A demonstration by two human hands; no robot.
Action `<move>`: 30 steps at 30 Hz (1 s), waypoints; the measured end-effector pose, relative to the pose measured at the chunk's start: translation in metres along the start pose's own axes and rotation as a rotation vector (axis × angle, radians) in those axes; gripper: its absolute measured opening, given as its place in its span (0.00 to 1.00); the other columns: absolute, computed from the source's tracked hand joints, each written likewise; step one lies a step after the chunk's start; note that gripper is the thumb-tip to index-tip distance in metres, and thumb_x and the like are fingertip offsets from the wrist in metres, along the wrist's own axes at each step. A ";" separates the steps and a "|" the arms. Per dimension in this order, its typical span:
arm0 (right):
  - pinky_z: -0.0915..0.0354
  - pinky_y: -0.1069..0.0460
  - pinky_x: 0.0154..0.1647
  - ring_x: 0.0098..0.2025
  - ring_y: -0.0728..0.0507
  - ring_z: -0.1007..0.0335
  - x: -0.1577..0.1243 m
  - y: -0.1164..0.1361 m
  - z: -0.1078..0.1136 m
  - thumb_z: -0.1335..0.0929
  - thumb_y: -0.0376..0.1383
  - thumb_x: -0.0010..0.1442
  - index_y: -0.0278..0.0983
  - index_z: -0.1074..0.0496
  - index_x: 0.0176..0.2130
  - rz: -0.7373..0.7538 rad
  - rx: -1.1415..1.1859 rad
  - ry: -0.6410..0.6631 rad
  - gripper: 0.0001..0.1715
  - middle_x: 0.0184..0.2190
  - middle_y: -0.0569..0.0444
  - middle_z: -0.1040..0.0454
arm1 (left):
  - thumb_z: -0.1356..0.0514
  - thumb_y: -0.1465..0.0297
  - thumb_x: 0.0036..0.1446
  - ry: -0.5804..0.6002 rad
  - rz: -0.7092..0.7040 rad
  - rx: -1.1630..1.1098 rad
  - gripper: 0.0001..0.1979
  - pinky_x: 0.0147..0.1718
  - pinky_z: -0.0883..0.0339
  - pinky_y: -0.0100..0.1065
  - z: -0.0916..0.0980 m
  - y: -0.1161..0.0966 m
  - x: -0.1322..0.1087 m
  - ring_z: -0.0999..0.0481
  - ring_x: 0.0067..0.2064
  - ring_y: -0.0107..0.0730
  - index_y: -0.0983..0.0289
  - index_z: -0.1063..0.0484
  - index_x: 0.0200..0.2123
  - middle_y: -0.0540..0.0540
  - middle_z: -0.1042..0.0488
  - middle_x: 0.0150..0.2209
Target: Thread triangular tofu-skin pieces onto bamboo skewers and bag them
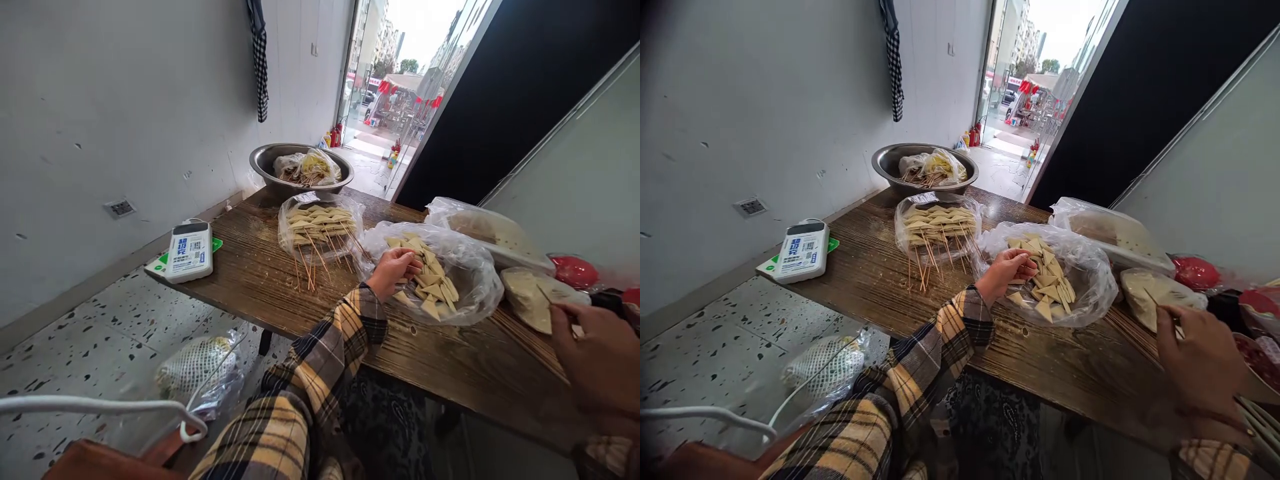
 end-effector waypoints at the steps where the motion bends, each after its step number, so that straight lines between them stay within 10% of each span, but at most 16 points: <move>1: 0.41 0.37 0.47 0.52 0.31 0.34 0.004 0.009 0.013 0.46 0.51 0.62 0.46 0.28 0.44 -0.004 -0.008 -0.069 0.25 0.41 0.31 0.27 | 0.42 0.69 0.58 0.001 -0.001 0.008 0.07 0.27 0.38 0.26 0.000 -0.001 0.000 0.27 0.25 0.22 0.67 0.34 0.36 0.53 0.26 0.28; 6: 0.37 0.45 0.36 0.33 0.40 0.30 0.010 0.060 0.031 0.39 0.47 0.59 0.40 0.29 0.38 -0.097 0.305 -0.169 0.17 0.34 0.42 0.25 | 0.44 0.71 0.58 -0.031 0.004 0.027 0.05 0.27 0.37 0.27 0.000 -0.007 -0.002 0.28 0.24 0.23 0.67 0.33 0.36 0.53 0.26 0.27; 16: 0.45 0.54 0.25 0.23 0.49 0.42 0.026 0.122 -0.057 0.37 0.43 0.61 0.36 0.31 0.37 -0.104 0.839 0.017 0.14 0.22 0.59 0.34 | 0.44 0.71 0.56 -0.177 -0.215 0.196 0.06 0.28 0.36 0.27 0.013 -0.035 0.004 0.28 0.27 0.24 0.66 0.31 0.37 0.52 0.26 0.29; 22: 0.48 0.55 0.23 0.21 0.50 0.46 0.035 0.121 -0.083 0.36 0.45 0.60 0.37 0.30 0.36 -0.136 0.971 0.053 0.14 0.19 0.61 0.39 | 0.42 0.71 0.54 -0.249 -0.438 0.798 0.06 0.34 0.36 0.31 0.016 -0.055 0.003 0.29 0.30 0.31 0.63 0.26 0.35 0.53 0.26 0.29; 30: 0.45 0.55 0.22 0.22 0.50 0.42 0.029 0.108 -0.097 0.35 0.46 0.59 0.36 0.29 0.38 -0.202 1.107 0.065 0.16 0.23 0.58 0.33 | 0.46 0.73 0.57 -0.002 -0.453 1.571 0.09 0.49 0.38 0.42 -0.020 -0.034 -0.004 0.29 0.46 0.42 0.62 0.26 0.39 0.60 0.27 0.42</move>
Point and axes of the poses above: each hand's wrist, its own x-axis towards the middle knuckle, its own z-axis out of the back of the hand, y = z × x, the point moved 9 cm from there along x, towards the middle knuckle
